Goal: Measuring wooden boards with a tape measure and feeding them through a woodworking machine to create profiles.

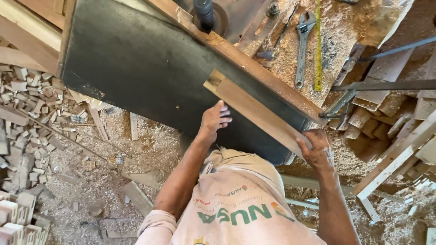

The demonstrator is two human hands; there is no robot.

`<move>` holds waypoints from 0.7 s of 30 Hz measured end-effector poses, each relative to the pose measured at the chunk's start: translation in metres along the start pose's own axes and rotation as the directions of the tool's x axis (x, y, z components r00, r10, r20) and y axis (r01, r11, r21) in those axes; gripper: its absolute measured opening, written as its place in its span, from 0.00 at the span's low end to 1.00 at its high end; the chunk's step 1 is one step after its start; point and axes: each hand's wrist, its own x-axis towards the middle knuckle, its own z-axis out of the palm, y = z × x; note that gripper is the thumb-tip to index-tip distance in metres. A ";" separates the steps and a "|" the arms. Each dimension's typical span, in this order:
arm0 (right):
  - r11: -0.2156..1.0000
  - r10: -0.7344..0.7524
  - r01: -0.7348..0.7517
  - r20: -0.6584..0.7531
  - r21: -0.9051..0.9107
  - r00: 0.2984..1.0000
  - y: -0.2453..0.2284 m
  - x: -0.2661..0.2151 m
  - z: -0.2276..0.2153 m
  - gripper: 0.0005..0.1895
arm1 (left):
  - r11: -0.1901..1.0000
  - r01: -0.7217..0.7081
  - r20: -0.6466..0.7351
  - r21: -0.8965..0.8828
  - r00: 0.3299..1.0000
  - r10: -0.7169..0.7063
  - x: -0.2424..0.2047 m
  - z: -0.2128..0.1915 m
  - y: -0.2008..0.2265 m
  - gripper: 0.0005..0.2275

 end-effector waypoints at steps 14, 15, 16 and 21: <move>0.873 -0.408 0.257 -0.332 -0.414 0.850 0.001 -0.015 0.053 0.22 | 0.910 0.009 0.044 0.414 0.999 -0.030 0.011 0.060 0.008 0.20; 0.873 -0.410 0.257 -0.336 -0.415 0.848 0.001 -0.006 0.049 0.22 | 0.910 0.004 0.046 0.414 0.999 -0.026 0.008 0.064 0.017 0.20; 0.865 -0.428 0.273 -0.333 -0.421 0.841 0.000 0.000 0.047 0.21 | 0.924 -0.013 0.031 0.383 1.000 0.002 0.005 0.067 0.024 0.19; 0.851 -0.448 0.289 -0.320 -0.439 0.835 -0.001 0.031 0.044 0.20 | 0.940 -0.036 -0.041 0.339 0.998 0.053 -0.008 0.081 0.061 0.19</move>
